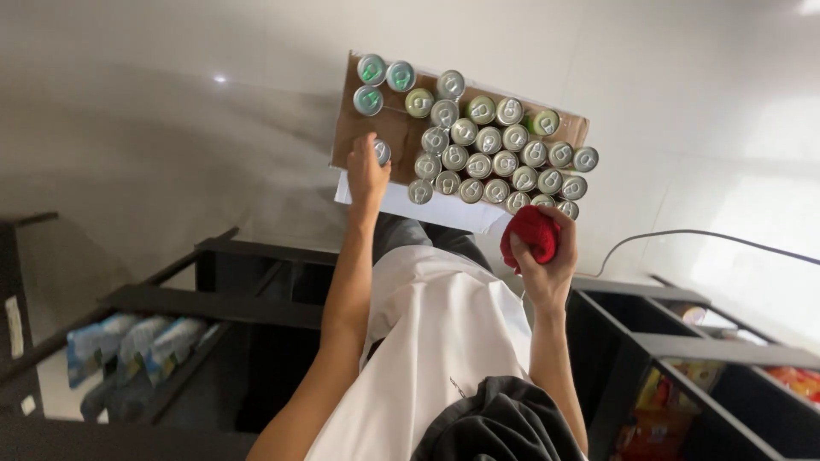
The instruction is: The recorder is removing canned food items from a cardboard box, wiping them with a cloth, and placing them onto retail store shelves.
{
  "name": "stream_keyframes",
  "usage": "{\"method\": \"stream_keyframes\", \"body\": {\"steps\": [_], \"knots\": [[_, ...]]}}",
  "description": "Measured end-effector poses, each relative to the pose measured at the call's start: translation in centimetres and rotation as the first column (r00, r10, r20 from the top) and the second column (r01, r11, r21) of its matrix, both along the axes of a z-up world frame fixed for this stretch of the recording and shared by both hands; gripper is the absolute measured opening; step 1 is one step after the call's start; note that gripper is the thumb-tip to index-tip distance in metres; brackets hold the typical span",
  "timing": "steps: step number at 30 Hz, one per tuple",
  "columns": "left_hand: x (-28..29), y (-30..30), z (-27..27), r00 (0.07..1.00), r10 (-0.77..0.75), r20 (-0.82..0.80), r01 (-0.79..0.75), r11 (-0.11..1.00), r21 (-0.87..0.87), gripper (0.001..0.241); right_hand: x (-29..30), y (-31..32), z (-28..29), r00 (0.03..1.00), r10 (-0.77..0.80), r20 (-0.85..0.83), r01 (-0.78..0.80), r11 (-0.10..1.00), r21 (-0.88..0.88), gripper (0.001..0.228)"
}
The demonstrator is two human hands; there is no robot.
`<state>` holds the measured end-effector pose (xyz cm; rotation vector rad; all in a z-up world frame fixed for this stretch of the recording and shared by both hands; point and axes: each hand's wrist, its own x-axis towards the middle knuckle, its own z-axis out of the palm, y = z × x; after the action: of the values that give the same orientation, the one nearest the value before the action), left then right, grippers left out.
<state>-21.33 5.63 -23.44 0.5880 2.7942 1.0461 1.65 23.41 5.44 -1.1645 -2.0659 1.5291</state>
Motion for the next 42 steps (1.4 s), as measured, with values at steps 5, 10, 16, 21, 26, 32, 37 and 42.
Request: {"method": "stream_keyframes", "body": {"steps": [5, 10, 16, 21, 26, 32, 37, 42], "knots": [[-2.2, 0.3, 10.1, 0.966, -0.091, 0.243, 0.002, 0.939, 0.345, 0.063, 0.1, -0.6, -0.5, 0.978, -0.206, 0.045, 0.208, 0.976, -0.061, 0.06], [-1.3, 5.1, 17.9, 0.763, -0.537, 0.359, -0.026, 0.53, 0.848, 0.065, 0.6, -1.2, 0.4, 0.971, -0.202, -0.128, 0.217, 0.969, 0.117, 0.06], [6.6, 16.2, 22.8, 0.23, -0.89, 0.394, -0.34, 0.306, 0.889, 0.081, 3.8, -2.0, 4.5, 0.925, -0.314, -0.216, 0.372, 0.867, 0.333, 0.059], [19.6, 16.7, 26.0, -0.007, -0.894, 0.449, -0.009, 0.449, 0.894, 0.063, 10.9, -3.0, 5.7, 0.857, -0.405, -0.317, 0.507, 0.556, 0.659, 0.062], [32.8, 12.1, 28.1, -0.245, -0.854, 0.459, 0.241, 0.405, 0.882, 0.058, 22.5, -8.1, 4.9, 0.615, -0.648, -0.449, 0.738, 0.273, 0.617, 0.055], [44.0, 10.4, 27.4, -0.414, -0.757, 0.505, 0.342, 0.385, 0.857, 0.055, 32.4, -16.4, 4.4, 0.517, -0.719, -0.465, 0.767, 0.147, 0.625, 0.06], [52.6, 5.0, 28.8, -0.555, -0.65, 0.519, 0.59, 0.132, 0.797, 0.053, 40.5, -22.1, 2.7, 0.176, -0.82, -0.545, 0.882, -0.114, 0.456, 0.052], [58.6, 2.5, 28.8, -0.593, -0.65, 0.475, 0.557, 0.094, 0.825, 0.057, 43.0, -27.8, 4.3, 0.093, -0.86, -0.501, 0.86, -0.184, 0.475, 0.056]]}}
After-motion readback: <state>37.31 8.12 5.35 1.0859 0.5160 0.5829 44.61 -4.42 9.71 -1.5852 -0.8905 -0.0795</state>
